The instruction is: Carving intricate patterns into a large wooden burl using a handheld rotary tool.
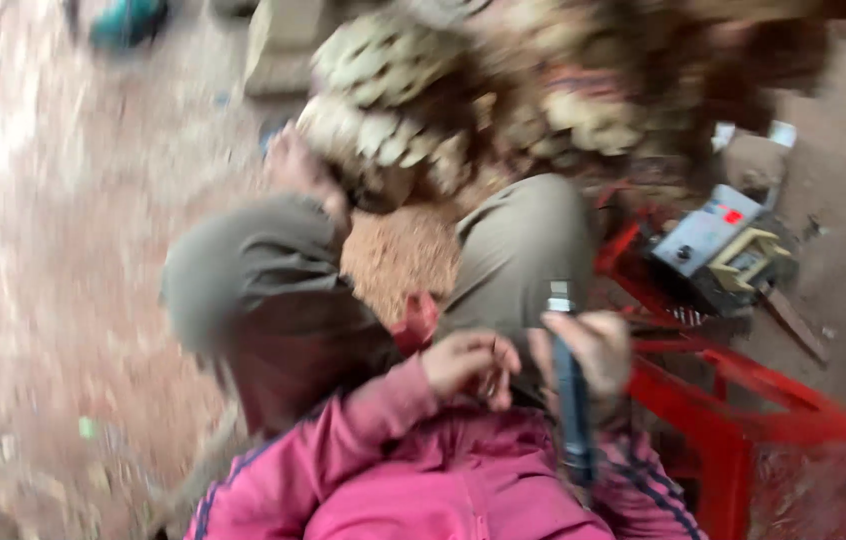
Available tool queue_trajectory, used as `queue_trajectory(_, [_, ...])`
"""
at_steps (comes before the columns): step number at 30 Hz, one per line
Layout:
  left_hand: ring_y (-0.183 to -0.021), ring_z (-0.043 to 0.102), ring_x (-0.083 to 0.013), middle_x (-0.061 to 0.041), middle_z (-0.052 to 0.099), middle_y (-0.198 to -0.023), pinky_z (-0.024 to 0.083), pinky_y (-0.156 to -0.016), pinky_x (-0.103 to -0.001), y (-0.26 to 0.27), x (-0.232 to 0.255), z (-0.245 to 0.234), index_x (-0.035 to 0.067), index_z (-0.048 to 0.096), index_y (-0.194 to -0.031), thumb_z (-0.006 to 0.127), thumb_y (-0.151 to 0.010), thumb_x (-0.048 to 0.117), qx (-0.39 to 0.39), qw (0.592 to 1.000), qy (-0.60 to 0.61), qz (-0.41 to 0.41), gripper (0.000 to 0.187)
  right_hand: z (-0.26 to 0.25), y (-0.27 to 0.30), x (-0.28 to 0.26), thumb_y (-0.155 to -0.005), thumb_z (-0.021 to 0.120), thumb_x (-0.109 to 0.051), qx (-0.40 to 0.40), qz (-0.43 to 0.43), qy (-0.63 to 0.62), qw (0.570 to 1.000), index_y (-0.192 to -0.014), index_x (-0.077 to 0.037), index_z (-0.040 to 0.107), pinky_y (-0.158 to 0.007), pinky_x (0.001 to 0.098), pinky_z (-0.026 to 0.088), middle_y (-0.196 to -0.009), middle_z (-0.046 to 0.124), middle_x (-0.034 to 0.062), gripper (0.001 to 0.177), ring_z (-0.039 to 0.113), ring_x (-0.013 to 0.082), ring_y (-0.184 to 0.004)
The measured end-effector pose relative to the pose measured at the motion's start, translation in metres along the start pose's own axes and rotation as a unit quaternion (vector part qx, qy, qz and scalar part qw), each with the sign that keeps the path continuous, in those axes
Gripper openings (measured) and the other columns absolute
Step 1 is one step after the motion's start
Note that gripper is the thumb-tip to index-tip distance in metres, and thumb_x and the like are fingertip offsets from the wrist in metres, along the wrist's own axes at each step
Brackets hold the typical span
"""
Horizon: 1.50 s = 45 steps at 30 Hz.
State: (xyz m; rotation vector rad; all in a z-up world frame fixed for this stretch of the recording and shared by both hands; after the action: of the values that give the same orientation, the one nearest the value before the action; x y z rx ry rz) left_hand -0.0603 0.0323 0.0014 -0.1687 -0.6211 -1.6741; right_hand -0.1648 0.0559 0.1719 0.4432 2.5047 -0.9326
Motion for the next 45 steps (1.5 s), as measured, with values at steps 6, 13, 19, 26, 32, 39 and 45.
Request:
queue_trajectory(6, [-0.049, 0.048, -0.0168, -0.013, 0.053, -0.071, 0.036, -0.042, -0.024, 0.020, 0.031, 0.053, 0.004, 0.045, -0.098, 0.057, -0.093, 0.005, 0.015, 0.999, -0.031, -0.017, 0.013, 0.032, 0.001, 0.021, -0.086, 0.093, -0.037, -0.025, -0.024, 0.095, 0.995, -0.120, -0.031, 0.075, -0.064, 0.0395, 0.056, -0.102, 0.059, 0.0022, 0.039, 0.064, 0.0248, -0.080])
queue_trajectory(13, [-0.091, 0.070, -0.0100, -0.001, 0.079, -0.094, 0.058, -0.091, -0.024, 0.015, 0.054, 0.068, 0.007, 0.078, -0.100, 0.082, -0.083, 0.036, 0.097, 0.929, -0.354, -0.054, 0.034, 0.007, -0.031, -0.003, -0.094, 0.087, -0.028, 0.015, -0.070, 0.036, 0.997, -0.121, -0.024, 0.076, -0.071, 0.0371, 0.056, -0.096, 0.057, 0.0022, 0.029, 0.059, 0.0221, -0.078])
queue_trajectory(19, [-0.087, 0.066, -0.0119, -0.002, 0.075, -0.091, 0.058, -0.082, -0.029, 0.017, 0.064, 0.026, 0.004, 0.077, -0.099, 0.081, -0.083, 0.028, 0.177, 0.925, -0.337, 0.020, 0.030, 0.009, 0.017, 0.022, -0.103, 0.048, -0.054, -0.144, 0.121, -0.194, 0.963, -0.153, -0.001, 0.047, -0.118, 0.0430, 0.043, -0.147, 0.059, 0.0210, 0.073, 0.061, 0.0346, -0.133])
queue_trajectory(26, [-0.071, 0.067, -0.0176, -0.008, 0.074, -0.074, 0.055, -0.068, -0.034, 0.042, 0.128, -0.002, 0.004, 0.074, -0.083, 0.075, -0.083, 0.025, 0.347, 0.847, -0.362, 0.175, 0.022, -0.019, 0.093, 0.057, -0.096, 0.063, -0.014, -0.244, 0.092, -0.306, 0.916, -0.101, -0.020, 0.069, -0.067, 0.0315, 0.055, -0.085, 0.070, 0.0004, 0.010, 0.065, 0.0183, -0.073])
queue_trajectory(32, [-0.063, 0.069, -0.0178, -0.007, 0.073, -0.068, 0.056, -0.060, -0.034, 0.042, 0.127, -0.006, 0.003, 0.075, -0.074, 0.078, -0.080, 0.027, 0.342, 0.838, -0.374, 0.203, 0.024, -0.051, 0.104, 0.279, -0.096, 0.064, -0.021, -0.026, 0.345, -0.038, 0.937, -0.109, -0.016, 0.078, -0.073, 0.0298, 0.054, -0.090, 0.069, 0.0014, 0.020, 0.066, 0.0171, -0.082])
queue_trajectory(39, [-0.060, 0.061, -0.0130, -0.001, 0.066, -0.067, 0.050, -0.056, -0.030, 0.048, 0.128, -0.002, 0.010, 0.073, -0.077, 0.082, -0.081, 0.038, 0.308, 0.818, -0.422, 0.241, 0.029, -0.006, 0.124, 0.468, -0.091, 0.061, -0.025, -0.204, 0.427, 0.230, 0.850, -0.144, -0.016, 0.056, -0.097, 0.0624, 0.047, -0.148, 0.042, 0.0190, 0.054, 0.048, 0.0489, -0.124])
queue_trajectory(45, [-0.063, 0.054, -0.0106, 0.002, 0.061, -0.068, 0.046, -0.057, -0.027, 0.046, 0.099, -0.047, 0.013, 0.067, -0.079, 0.090, -0.077, 0.033, 0.346, 0.823, -0.405, 0.199, 0.030, -0.003, 0.114, 0.474, -0.088, 0.053, -0.018, -0.265, 0.444, 0.290, 0.805, -0.126, -0.010, 0.063, -0.080, 0.0607, 0.054, -0.126, 0.054, 0.0194, 0.041, 0.053, 0.0444, -0.116])
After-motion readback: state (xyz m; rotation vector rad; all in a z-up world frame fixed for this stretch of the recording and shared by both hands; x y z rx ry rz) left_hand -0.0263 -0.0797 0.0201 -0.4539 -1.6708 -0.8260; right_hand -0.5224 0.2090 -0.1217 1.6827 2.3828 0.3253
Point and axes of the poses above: each hand's wrist, its own y-axis away from the middle knuckle, its own z-axis out of the palm, x = y × z, the point moved 10 cm from there along -y, towards the middle knuckle
